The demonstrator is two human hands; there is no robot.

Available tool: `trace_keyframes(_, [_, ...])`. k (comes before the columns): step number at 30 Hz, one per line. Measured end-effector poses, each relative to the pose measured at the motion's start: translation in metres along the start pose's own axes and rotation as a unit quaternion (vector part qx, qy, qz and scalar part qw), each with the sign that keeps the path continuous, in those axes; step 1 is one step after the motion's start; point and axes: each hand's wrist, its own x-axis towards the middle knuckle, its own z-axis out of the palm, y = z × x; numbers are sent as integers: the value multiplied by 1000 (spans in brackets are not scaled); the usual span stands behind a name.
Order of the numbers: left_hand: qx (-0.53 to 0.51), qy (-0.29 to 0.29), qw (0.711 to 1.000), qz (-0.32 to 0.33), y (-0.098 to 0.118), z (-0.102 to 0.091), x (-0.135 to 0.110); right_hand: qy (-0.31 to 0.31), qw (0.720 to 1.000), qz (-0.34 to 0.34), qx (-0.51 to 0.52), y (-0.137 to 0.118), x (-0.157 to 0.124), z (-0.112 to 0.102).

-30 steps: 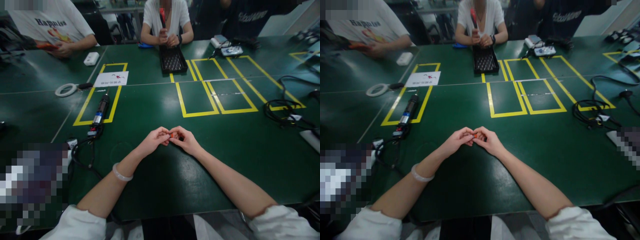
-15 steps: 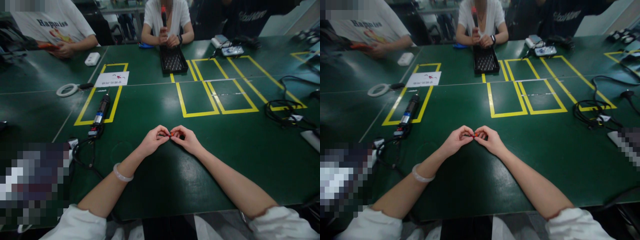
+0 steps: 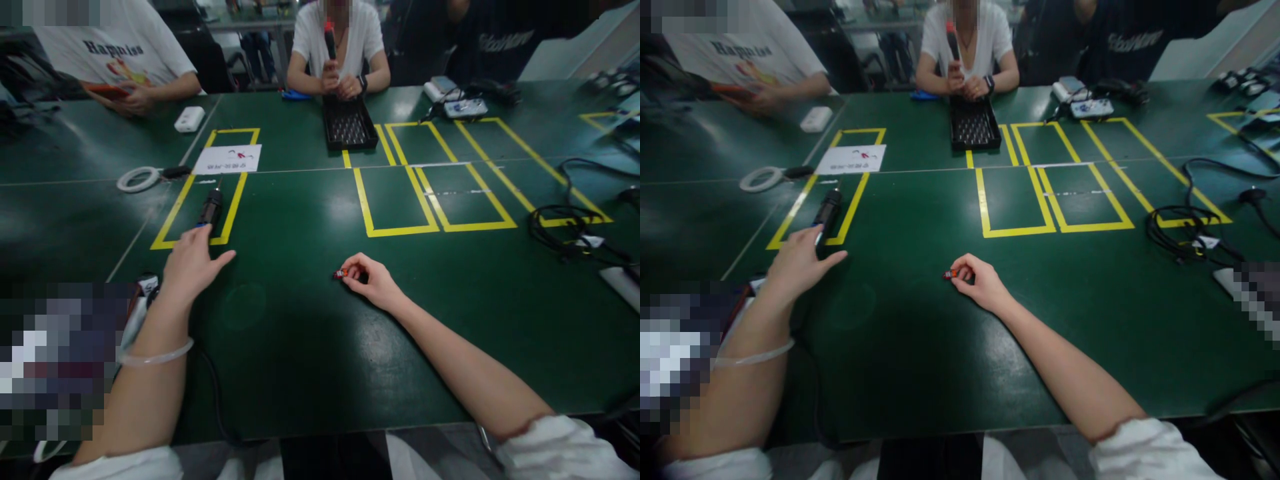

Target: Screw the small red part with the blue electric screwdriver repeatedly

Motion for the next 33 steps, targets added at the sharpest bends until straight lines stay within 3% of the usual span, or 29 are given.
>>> trace_keyframes(2, [41,-8,998,-55,-30,1,-3,-3,1000,3,-2,-1,0,0])
trace_keyframes(5, [42,-41,996,-65,-55,5,-6,-4,1000,4,-4,-2,0,0])
trace_keyframes(10, [36,-72,996,-49,-54,7,-7,9,1000,-2,-20,-3,0,0])
trace_keyframes(14, [31,-70,996,-50,-28,6,-11,13,1000,-3,-21,-3,0,1])
trace_keyframes(20, [21,-70,997,-39,33,7,-24,22,1000,1,-5,-1,1,2])
trace_keyframes(33, [-72,-78,987,121,154,28,-50,58,998,-19,-21,4,0,0])
